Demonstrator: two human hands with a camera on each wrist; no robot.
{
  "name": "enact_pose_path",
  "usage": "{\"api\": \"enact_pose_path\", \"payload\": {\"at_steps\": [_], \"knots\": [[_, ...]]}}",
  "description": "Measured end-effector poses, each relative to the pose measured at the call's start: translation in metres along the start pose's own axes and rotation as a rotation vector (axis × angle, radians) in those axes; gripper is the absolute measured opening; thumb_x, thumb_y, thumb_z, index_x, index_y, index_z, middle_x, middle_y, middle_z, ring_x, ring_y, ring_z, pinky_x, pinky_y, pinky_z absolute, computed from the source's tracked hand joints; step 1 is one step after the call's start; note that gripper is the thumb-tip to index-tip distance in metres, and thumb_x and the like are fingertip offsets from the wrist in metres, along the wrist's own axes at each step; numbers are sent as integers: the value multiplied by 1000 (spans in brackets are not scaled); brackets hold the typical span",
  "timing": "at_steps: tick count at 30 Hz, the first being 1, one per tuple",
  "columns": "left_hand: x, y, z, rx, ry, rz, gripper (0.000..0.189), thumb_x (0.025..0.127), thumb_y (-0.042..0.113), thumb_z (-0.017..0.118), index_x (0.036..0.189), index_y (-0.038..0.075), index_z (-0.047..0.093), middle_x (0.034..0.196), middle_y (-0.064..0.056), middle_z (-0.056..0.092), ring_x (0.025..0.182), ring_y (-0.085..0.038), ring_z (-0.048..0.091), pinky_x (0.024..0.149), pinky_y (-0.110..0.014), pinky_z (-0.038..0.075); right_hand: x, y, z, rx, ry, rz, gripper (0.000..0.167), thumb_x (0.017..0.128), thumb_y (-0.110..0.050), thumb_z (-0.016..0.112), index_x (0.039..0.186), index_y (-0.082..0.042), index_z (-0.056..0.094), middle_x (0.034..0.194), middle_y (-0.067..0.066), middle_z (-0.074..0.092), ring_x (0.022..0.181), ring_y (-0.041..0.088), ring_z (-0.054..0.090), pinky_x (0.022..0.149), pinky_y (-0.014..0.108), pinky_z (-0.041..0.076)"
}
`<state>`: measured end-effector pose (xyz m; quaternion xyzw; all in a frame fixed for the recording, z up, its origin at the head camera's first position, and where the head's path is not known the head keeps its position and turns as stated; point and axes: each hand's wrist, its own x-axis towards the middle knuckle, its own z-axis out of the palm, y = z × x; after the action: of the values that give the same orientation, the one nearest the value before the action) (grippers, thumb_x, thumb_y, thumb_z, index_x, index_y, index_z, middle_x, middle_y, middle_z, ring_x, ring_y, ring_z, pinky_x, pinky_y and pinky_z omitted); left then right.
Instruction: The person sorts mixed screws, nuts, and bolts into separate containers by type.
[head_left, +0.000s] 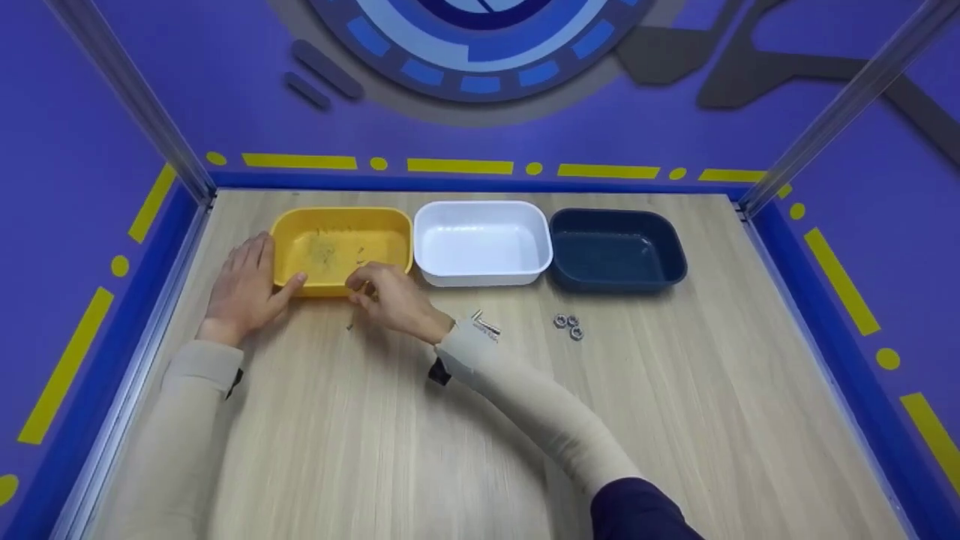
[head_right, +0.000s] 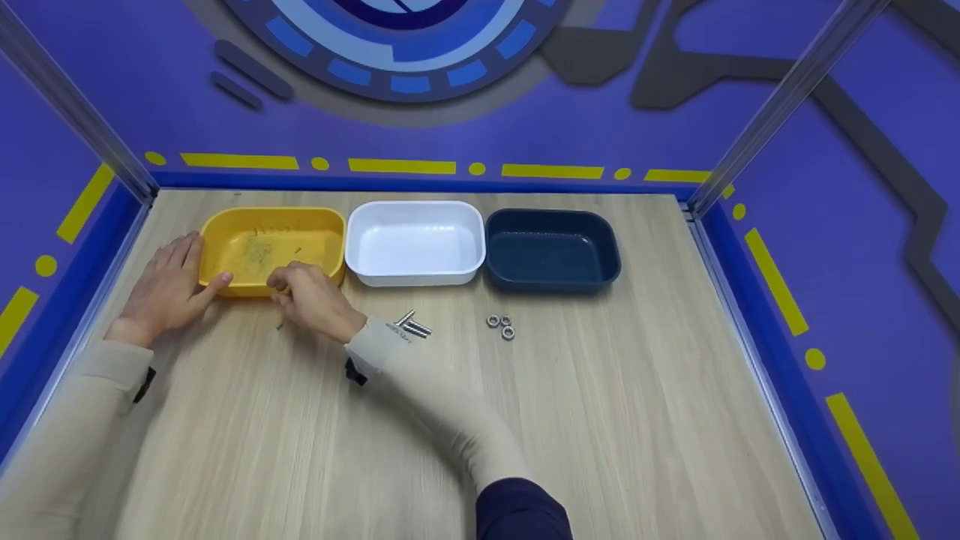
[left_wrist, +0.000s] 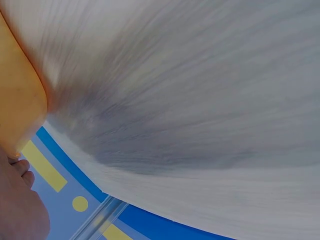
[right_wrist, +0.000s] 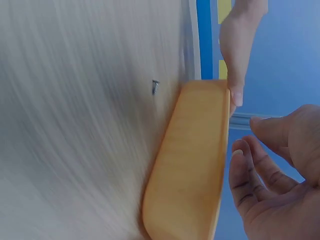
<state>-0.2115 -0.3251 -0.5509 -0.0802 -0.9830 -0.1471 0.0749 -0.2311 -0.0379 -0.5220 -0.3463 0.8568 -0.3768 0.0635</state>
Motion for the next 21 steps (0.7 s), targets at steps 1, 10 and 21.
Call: {"api": "enact_pose_path", "payload": {"at_steps": [1, 10, 21], "knots": [[0, 0, 0, 2, 2, 2, 97, 107, 64, 44, 167, -7, 18, 172, -31, 24, 159, -51, 24, 133, -62, 17, -2, 0, 2, 3, -4, -3, 19, 103, -11, 72, 121, -6, 77, 114, 2, 75, 98, 8, 68, 84, 13, 55], [2, -1, 1, 21, 23, 21, 96, 107, 62, 48, 164, -12, 23, 169, -36, 27, 156, -53, 28, 131, -65, 20, -8, 4, 27, -3, -43, -57, 17, 103, -7, 70, 118, -3, 77, 110, 6, 77, 94, 7, 68, 80, 10, 54], [4, -3, 4, 16, 12, 11, 97, 107, 62, 48, 164, -12, 22, 169, -36, 27, 158, -53, 26, 131, -66, 17, -7, 12, 49, -90, -87, -41, 19, 99, -4, 72, 116, -3, 79, 109, 7, 76, 98, 12, 70, 84, 13, 55]]}}
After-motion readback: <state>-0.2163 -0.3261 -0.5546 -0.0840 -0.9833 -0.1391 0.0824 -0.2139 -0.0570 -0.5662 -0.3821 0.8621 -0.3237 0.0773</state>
